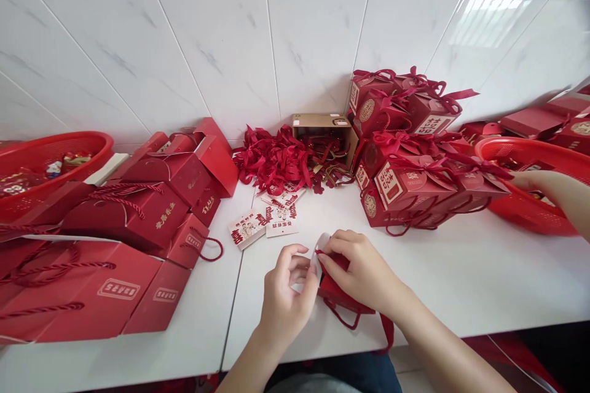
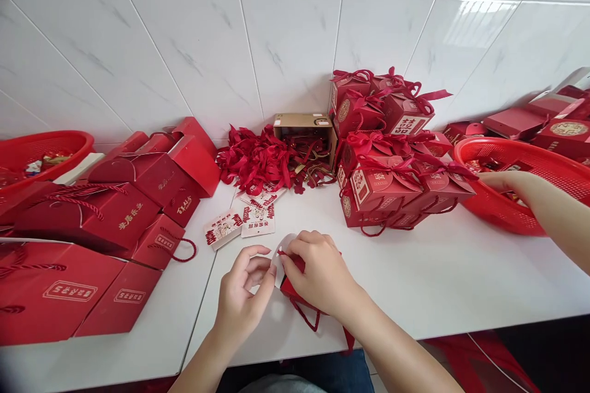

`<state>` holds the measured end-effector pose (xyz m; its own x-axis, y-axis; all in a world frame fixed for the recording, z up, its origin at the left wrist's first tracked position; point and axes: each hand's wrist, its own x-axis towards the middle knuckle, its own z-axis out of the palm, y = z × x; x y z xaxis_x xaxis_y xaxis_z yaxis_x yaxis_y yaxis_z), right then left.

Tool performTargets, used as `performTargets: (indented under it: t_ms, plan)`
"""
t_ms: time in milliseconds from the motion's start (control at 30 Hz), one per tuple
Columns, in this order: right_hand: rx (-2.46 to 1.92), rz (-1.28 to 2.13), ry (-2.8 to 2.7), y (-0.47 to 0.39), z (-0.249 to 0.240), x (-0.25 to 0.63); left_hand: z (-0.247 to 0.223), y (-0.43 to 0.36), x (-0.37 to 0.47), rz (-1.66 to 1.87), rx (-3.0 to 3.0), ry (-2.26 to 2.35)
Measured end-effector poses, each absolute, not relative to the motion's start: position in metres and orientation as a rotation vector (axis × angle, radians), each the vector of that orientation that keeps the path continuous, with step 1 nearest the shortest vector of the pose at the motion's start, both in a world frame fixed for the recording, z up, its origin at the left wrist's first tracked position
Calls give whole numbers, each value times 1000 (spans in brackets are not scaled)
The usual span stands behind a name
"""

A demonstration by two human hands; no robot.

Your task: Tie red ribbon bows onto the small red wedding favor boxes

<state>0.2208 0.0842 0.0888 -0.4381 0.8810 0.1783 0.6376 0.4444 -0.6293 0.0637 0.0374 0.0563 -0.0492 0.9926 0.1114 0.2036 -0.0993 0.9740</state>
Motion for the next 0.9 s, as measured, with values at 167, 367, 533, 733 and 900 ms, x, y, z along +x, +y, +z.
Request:
performTargets:
  t_ms: [167,367,533,733,900]
  plan:
    - [-1225,725,-2241,84,94,223,56,36,63,1232,1416,1317]
    - [-1210,701,-2381,82,100,224,56,44,64,1137,1358,1330]
    - [-1189,642,-2436,80,104,225,52,51,67,1075,1427,1322]
    - [-1240,609,-2056,64,98,275,38,69,-6,976,1692,1886]
    - [-1573,824,-1780,36,63,320,37,76,-25,1133,1742,2050]
